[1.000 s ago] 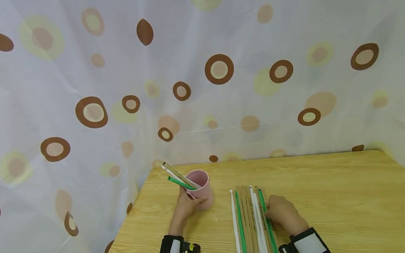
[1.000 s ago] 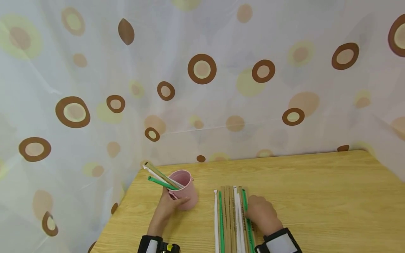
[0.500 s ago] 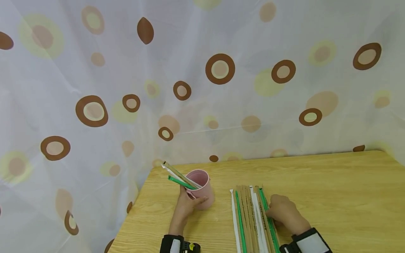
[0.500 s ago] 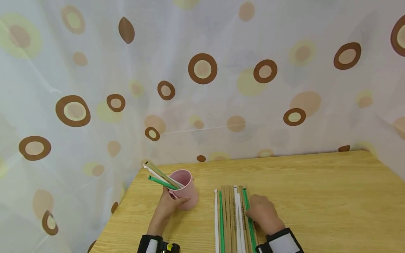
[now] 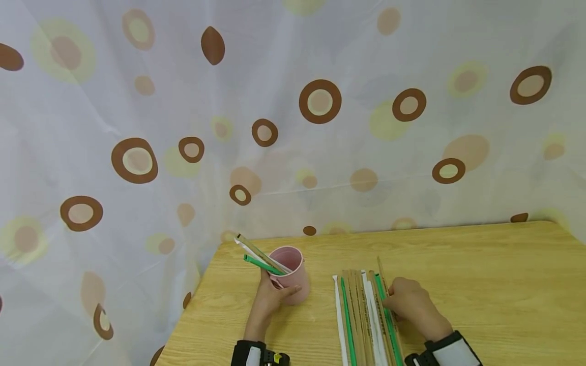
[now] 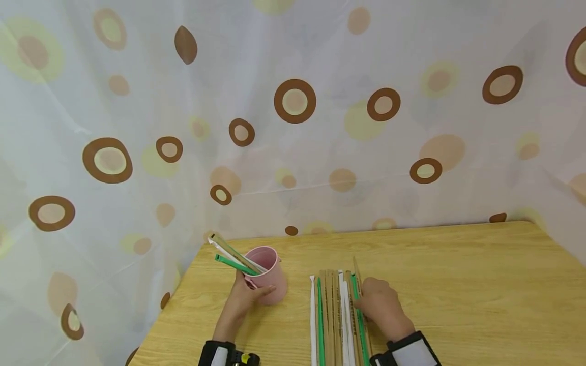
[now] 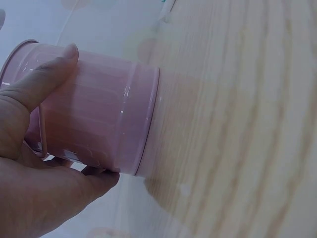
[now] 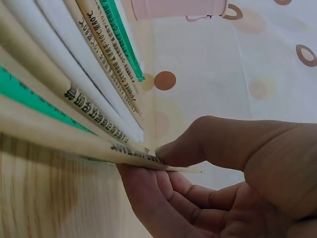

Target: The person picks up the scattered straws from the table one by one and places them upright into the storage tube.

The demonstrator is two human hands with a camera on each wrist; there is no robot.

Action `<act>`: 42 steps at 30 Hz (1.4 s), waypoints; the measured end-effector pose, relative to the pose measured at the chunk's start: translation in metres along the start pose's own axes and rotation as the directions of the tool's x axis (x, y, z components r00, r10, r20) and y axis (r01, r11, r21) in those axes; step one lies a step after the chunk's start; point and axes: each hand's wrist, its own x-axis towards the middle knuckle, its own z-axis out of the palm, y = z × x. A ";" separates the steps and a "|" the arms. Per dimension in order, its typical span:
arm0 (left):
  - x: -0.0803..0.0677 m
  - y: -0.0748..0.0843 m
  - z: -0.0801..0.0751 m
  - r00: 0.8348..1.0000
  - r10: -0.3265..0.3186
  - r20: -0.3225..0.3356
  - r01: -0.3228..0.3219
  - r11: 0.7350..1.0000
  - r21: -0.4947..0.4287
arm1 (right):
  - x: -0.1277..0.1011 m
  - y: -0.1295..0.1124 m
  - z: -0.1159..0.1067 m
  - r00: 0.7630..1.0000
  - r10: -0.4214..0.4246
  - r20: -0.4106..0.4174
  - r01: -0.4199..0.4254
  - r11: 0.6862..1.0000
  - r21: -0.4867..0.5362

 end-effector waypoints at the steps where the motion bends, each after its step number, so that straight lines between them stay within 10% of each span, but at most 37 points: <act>1: 0.000 0.000 0.000 1.000 0.000 0.000 0.000 1.000 0.001 | 0.000 -0.001 0.000 1.000 0.005 0.002 -0.005 1.000 0.000; 32: 0.001 0.000 0.000 1.000 -0.006 -0.006 0.006 1.000 -0.015 | -0.010 -0.036 -0.030 0.964 -0.160 -0.211 0.178 0.982 0.068; 42: 0.000 0.000 0.000 1.000 -0.011 0.000 0.011 1.000 0.014 | -0.012 -0.043 -0.032 0.847 -0.310 -0.432 0.358 0.933 0.032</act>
